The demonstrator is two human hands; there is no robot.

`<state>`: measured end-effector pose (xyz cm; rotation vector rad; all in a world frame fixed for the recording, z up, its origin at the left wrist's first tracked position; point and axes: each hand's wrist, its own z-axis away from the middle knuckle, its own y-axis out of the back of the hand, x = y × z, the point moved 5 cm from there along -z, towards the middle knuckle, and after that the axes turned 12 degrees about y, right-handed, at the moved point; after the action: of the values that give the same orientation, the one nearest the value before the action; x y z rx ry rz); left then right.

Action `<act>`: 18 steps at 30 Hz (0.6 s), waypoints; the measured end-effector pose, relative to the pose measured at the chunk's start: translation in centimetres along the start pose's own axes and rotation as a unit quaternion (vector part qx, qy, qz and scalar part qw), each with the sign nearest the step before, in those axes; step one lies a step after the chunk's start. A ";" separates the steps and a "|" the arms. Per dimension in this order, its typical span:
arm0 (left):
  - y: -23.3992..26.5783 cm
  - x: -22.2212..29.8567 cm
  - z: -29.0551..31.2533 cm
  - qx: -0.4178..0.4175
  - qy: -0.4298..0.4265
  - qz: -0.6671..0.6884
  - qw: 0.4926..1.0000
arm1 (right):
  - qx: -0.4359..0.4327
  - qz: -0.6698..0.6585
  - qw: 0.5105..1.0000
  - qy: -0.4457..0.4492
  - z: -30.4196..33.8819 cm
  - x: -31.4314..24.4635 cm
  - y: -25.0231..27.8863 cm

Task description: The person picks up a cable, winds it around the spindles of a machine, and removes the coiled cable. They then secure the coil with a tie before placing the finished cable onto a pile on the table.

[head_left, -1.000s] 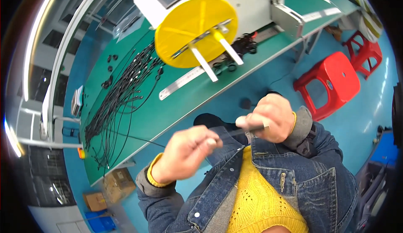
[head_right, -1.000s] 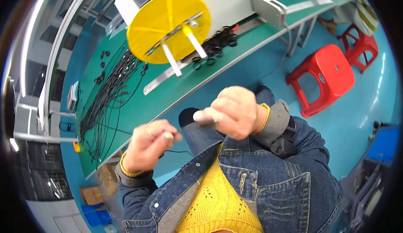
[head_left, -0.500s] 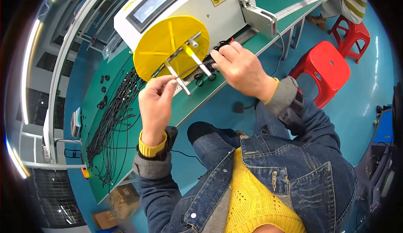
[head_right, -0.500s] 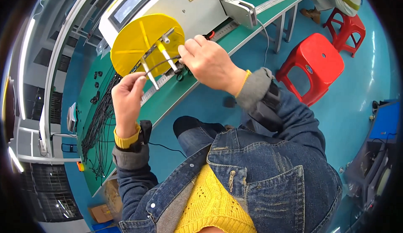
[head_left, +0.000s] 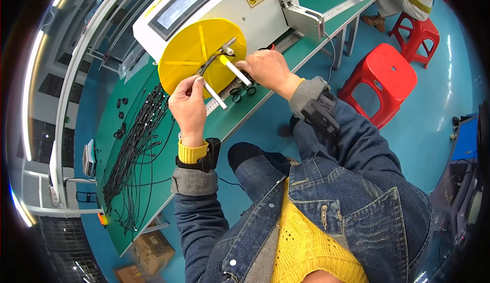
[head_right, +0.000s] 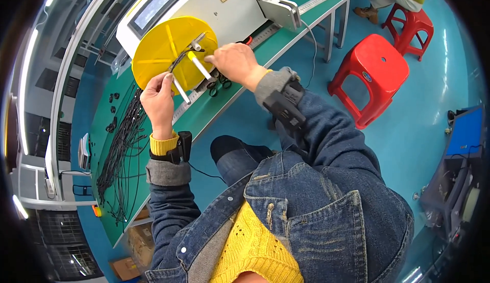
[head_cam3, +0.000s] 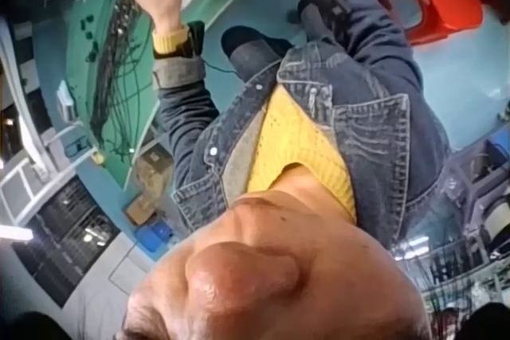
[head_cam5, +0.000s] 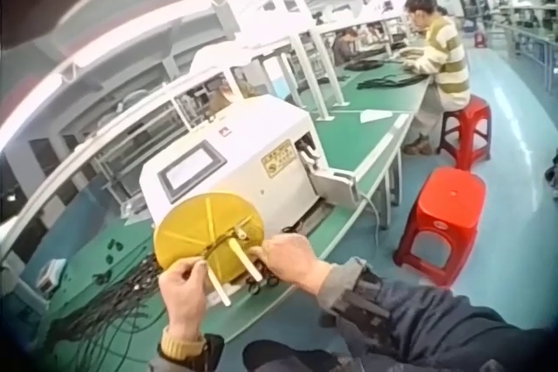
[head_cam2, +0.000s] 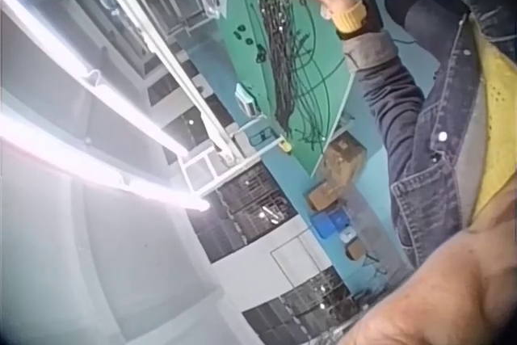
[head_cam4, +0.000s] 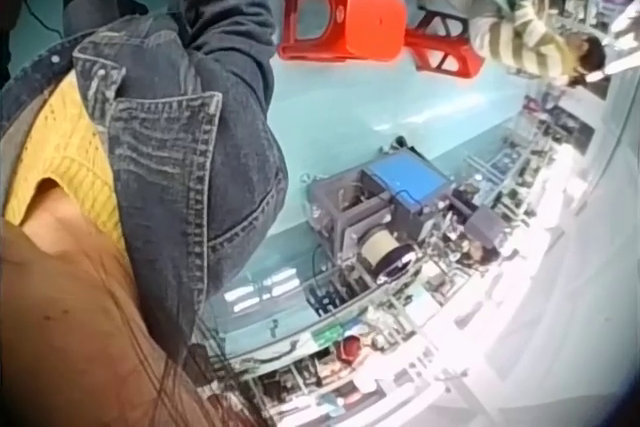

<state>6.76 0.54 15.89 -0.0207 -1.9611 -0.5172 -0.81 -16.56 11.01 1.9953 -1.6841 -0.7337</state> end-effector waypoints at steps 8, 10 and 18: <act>1.9 0.6 3.1 0.063 -0.070 -0.087 0.992 | -0.028 -0.082 0.992 -0.094 8.8 0.7 2.7; 2.5 2.2 4.1 0.078 -0.167 -0.168 0.968 | -0.042 -0.119 0.986 -0.109 9.8 0.3 3.0; 1.7 3.4 6.3 0.080 -0.178 -0.186 0.963 | -0.053 -0.152 0.981 -0.103 10.6 -0.8 3.4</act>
<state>0.23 3.64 17.22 0.3876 -2.3711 -0.6283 -10.30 -16.17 5.09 2.1880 -1.4235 -1.1486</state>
